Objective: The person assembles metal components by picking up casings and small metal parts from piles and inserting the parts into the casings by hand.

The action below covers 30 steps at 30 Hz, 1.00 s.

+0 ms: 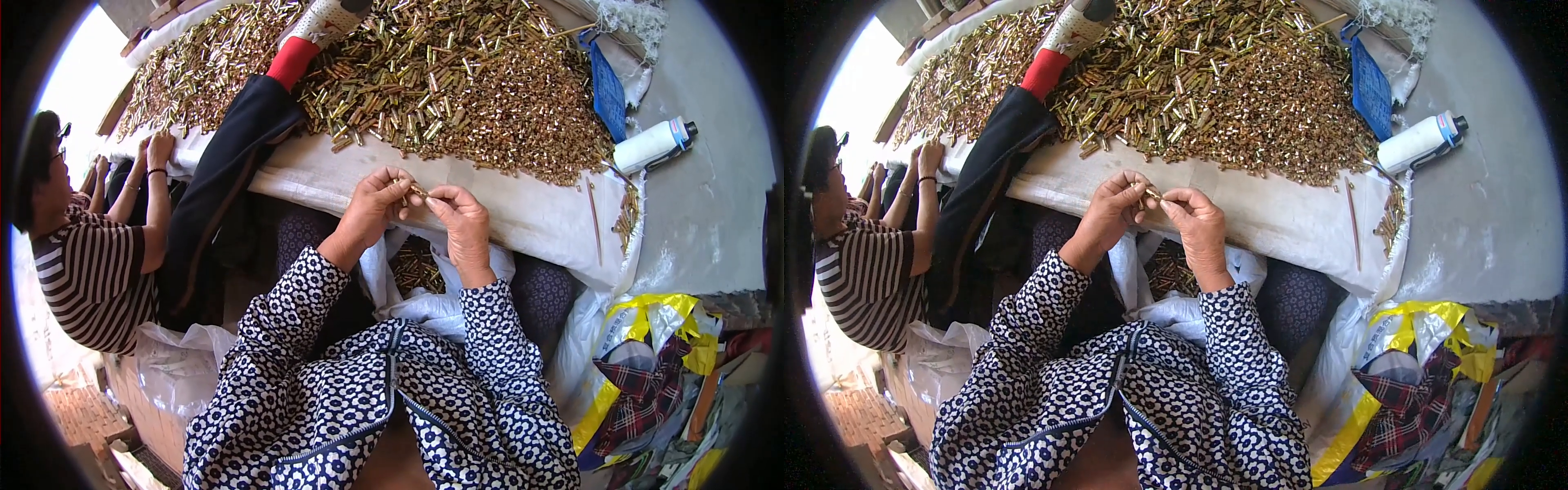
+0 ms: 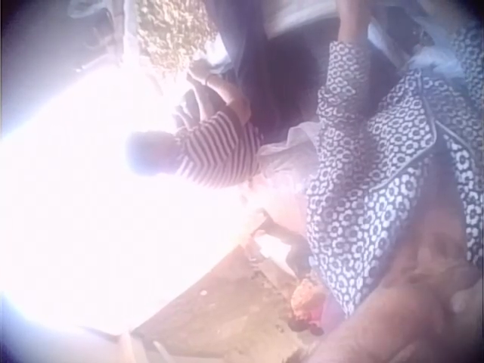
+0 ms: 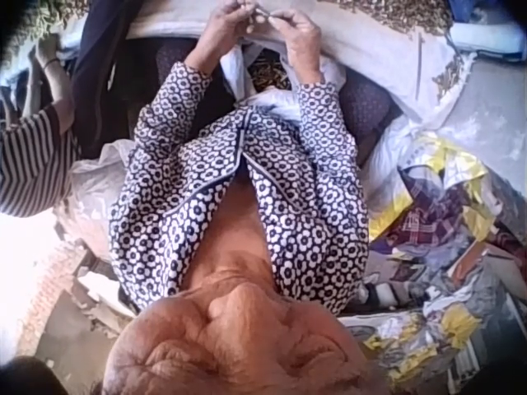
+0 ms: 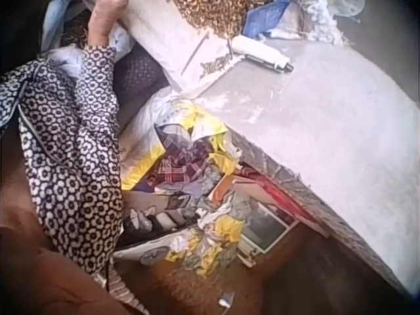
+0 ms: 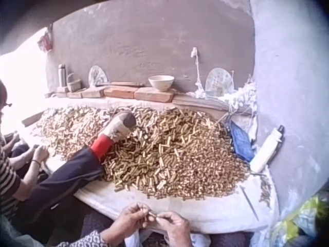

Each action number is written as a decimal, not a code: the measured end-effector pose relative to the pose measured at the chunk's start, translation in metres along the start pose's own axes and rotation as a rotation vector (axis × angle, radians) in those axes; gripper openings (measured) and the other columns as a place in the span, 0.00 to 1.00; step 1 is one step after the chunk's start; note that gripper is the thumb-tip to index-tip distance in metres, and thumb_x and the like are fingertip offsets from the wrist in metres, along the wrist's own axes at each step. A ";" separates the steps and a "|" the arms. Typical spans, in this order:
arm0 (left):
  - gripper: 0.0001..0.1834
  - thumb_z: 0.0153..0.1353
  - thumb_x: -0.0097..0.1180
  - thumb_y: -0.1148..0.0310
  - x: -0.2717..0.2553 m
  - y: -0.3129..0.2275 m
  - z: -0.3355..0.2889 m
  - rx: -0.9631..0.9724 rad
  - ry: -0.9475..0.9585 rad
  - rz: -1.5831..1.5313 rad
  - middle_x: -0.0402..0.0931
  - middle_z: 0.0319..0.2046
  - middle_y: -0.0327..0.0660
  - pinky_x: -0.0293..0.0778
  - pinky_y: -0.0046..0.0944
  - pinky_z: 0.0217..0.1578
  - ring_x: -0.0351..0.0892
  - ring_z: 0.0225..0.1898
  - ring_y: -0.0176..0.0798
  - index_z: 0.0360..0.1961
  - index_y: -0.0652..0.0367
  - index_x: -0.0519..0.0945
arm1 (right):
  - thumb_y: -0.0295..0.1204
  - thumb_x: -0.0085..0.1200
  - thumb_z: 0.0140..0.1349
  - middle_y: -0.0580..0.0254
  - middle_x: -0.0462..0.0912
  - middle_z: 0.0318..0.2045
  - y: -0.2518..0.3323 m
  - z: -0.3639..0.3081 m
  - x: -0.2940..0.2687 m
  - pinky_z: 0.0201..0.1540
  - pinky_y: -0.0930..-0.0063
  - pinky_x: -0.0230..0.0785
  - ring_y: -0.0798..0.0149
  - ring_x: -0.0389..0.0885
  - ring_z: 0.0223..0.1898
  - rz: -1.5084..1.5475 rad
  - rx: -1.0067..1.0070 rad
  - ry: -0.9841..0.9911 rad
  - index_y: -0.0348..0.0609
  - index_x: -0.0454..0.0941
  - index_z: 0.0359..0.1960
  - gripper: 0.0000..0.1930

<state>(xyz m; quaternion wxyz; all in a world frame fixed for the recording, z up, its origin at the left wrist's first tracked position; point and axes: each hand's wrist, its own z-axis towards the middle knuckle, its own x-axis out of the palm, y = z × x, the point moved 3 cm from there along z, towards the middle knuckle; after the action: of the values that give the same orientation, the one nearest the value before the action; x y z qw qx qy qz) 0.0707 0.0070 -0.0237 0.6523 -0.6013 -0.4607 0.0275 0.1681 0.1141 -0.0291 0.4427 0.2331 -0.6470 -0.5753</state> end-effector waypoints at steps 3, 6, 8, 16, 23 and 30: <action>0.05 0.60 0.47 0.70 -0.001 0.002 0.001 -0.010 0.021 -0.009 0.75 0.24 0.39 0.68 0.23 0.21 0.72 0.22 0.27 0.35 0.60 0.71 | 0.21 0.54 0.53 0.71 0.76 0.28 -0.001 0.000 0.000 0.36 0.85 0.64 0.78 0.71 0.30 -0.050 -0.039 -0.011 0.38 0.76 0.33 0.05; 0.05 0.61 0.47 0.70 0.000 0.005 0.003 0.008 0.047 -0.007 0.75 0.24 0.39 0.68 0.22 0.21 0.72 0.22 0.27 0.35 0.60 0.71 | 0.22 0.54 0.52 0.71 0.76 0.25 -0.003 0.002 -0.001 0.33 0.85 0.65 0.78 0.72 0.28 -0.154 -0.144 -0.036 0.39 0.76 0.31 0.05; 0.05 0.60 0.48 0.70 0.000 0.004 0.005 0.063 0.019 0.116 0.75 0.24 0.38 0.68 0.26 0.20 0.72 0.22 0.27 0.34 0.60 0.70 | 0.22 0.55 0.51 0.69 0.76 0.25 0.000 0.004 -0.002 0.32 0.84 0.65 0.76 0.73 0.27 -0.210 -0.216 -0.049 0.40 0.76 0.31 0.05; 0.08 0.49 0.53 0.76 0.022 0.015 0.002 0.633 0.082 1.426 0.71 0.23 0.50 0.70 0.41 0.26 0.72 0.26 0.54 0.32 0.60 0.71 | 0.18 0.49 0.44 0.56 0.75 0.27 0.021 0.015 -0.014 0.37 0.65 0.68 0.56 0.75 0.35 -1.118 -0.336 0.004 0.42 0.74 0.28 0.08; 0.12 0.50 0.55 0.74 0.027 0.010 -0.013 0.552 0.199 1.294 0.73 0.27 0.49 0.71 0.39 0.28 0.75 0.28 0.49 0.37 0.61 0.71 | 0.25 0.54 0.48 0.55 0.74 0.34 0.022 0.046 -0.042 0.43 0.65 0.66 0.55 0.72 0.40 -1.472 -0.398 -0.253 0.41 0.74 0.37 0.12; 0.08 0.52 0.52 0.76 -0.014 -0.039 0.010 0.641 -0.121 1.391 0.75 0.30 0.43 0.72 0.36 0.33 0.76 0.32 0.44 0.35 0.60 0.75 | 0.27 0.53 0.50 0.58 0.74 0.32 0.026 0.052 -0.029 0.40 0.66 0.67 0.58 0.72 0.38 -1.627 -0.409 -0.241 0.43 0.72 0.29 0.05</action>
<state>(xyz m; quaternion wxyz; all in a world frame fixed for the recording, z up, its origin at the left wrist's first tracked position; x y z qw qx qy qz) 0.0363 -0.0044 -0.0019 0.6009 -0.5315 0.0192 0.5967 0.1439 0.1716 -0.0099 -0.1476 0.4787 -0.2038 -0.8412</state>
